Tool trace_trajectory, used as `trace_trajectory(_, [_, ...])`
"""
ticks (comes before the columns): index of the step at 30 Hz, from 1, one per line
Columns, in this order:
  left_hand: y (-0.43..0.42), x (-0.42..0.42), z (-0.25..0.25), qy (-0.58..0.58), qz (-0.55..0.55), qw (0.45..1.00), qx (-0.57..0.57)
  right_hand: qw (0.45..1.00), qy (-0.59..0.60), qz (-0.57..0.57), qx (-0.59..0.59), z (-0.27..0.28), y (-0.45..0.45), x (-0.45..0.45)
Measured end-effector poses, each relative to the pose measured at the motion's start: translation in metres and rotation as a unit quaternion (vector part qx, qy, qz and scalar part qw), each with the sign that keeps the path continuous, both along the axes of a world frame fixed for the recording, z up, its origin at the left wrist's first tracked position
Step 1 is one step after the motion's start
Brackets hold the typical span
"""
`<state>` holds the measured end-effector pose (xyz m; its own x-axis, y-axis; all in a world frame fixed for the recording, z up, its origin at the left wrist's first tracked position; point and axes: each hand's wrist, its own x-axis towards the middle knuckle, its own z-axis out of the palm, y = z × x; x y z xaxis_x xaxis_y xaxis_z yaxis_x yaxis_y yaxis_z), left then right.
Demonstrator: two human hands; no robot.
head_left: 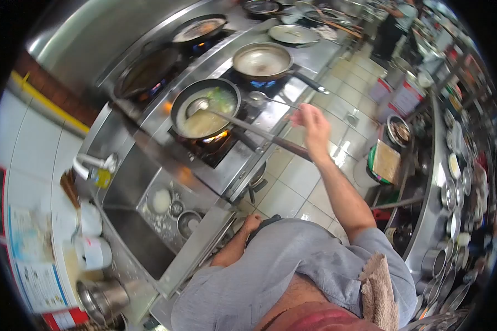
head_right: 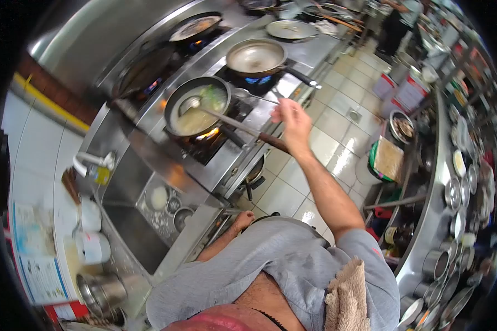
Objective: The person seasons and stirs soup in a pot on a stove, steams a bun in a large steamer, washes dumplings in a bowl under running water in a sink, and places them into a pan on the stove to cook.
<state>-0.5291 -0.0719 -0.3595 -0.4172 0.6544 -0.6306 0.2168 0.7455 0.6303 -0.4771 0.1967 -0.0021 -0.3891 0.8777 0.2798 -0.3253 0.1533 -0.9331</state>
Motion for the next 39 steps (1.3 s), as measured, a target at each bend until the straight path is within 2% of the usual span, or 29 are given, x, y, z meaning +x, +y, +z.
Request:
trace_trajectory(2, [0.019,0.000,-0.008,0.007,-0.062,0.998,0.001,0.996,0.025,-0.078,-0.041,0.005,0.011,0.073])
trace_trajectory(4, [0.042,0.002,-0.027,0.028,-0.153,0.988,0.010,0.982,0.063,-0.179,-0.029,-0.002,0.019,0.159])
trace_trajectory(7, [0.081,0.009,-0.043,0.050,-0.229,0.972,0.027,0.927,0.109,-0.357,-0.034,-0.001,-0.015,0.292])
trace_trajectory(8, [0.093,0.016,-0.032,0.089,-0.262,0.961,0.025,0.897,0.119,-0.425,-0.025,-0.003,-0.033,0.332])
trace_trajectory(9, [0.109,0.017,-0.023,0.033,-0.288,0.957,-0.001,0.856,0.128,-0.501,-0.012,-0.003,-0.060,0.372])
trace_trajectory(10, [0.120,0.019,-0.027,0.031,-0.314,0.949,0.003,0.813,0.132,-0.567,-0.004,-0.006,-0.090,0.411])
trace_trajectory(12, [0.146,0.017,-0.043,0.089,-0.428,0.898,0.049,0.688,0.154,-0.709,0.013,-0.007,-0.161,0.469])
trace_trajectory(13, [0.160,0.017,-0.045,0.119,-0.510,0.848,0.075,0.641,0.153,-0.752,0.028,-0.001,-0.198,0.488])
trace_trajectory(15, [0.192,0.022,-0.062,0.097,-0.564,0.818,0.053,0.538,0.151,-0.826,0.071,-0.006,-0.274,0.526])
trace_trajectory(16, [0.199,0.037,-0.038,0.083,-0.555,0.827,-0.009,0.488,0.157,-0.854,0.095,-0.004,-0.312,0.533])
trace_trajectory(17, [0.203,0.055,-0.024,0.086,-0.597,0.797,-0.006,0.448,0.147,-0.873,0.123,-0.003,-0.348,0.541])
trace_trajectory(18, [0.204,0.076,-0.005,0.098,-0.575,0.812,-0.017,0.401,0.140,-0.896,0.131,-0.005,-0.380,0.552])
trace_trajectory(19, [0.206,0.094,0.005,0.110,-0.543,0.832,-0.025,0.361,0.134,-0.912,0.140,-0.008,-0.408,0.558])
trace_trajectory(21, [0.220,0.125,-0.012,0.082,-0.586,0.806,-0.004,0.264,0.093,-0.953,0.115,-0.017,-0.454,0.568])
trace_trajectory(24, [0.228,0.175,-0.050,0.009,-0.608,0.794,-0.018,0.219,0.090,-0.969,0.067,-0.036,-0.502,0.573])
trace_trajectory(26, [0.215,0.223,-0.068,-0.022,-0.562,0.827,0.008,0.221,0.089,-0.971,0.031,-0.053,-0.522,0.581])
trace_trajectory(28, [0.195,0.268,-0.063,-0.021,-0.596,0.801,0.055,0.250,0.101,-0.963,-0.013,-0.068,-0.535,0.595])
trace_trajectory(30, [0.172,0.306,-0.039,-0.018,-0.654,0.742,0.143,0.286,0.097,-0.951,-0.066,-0.082,-0.541,0.611])
trace_trajectory(31, [0.161,0.318,-0.023,-0.016,-0.636,0.758,0.144,0.301,0.086,-0.945,-0.090,-0.088,-0.542,0.620])
trace_trajectory(33, [0.149,0.329,-0.004,0.029,-0.698,0.680,0.224,0.350,0.023,-0.925,-0.148,-0.101,-0.548,0.636])
trace_trajectory(35, [0.152,0.319,-0.006,0.033,-0.666,0.719,0.197,0.368,-0.099,-0.888,-0.256,-0.097,-0.554,0.642])
trace_trajectory(37, [0.164,0.299,-0.021,0.034,-0.638,0.750,0.172,0.270,-0.284,-0.865,-0.312,-0.095,-0.563,0.651])
trace_trajectory(39, [0.174,0.261,-0.039,0.032,-0.603,0.792,0.092,0.089,-0.530,-0.796,-0.277,-0.072,-0.550,0.646])
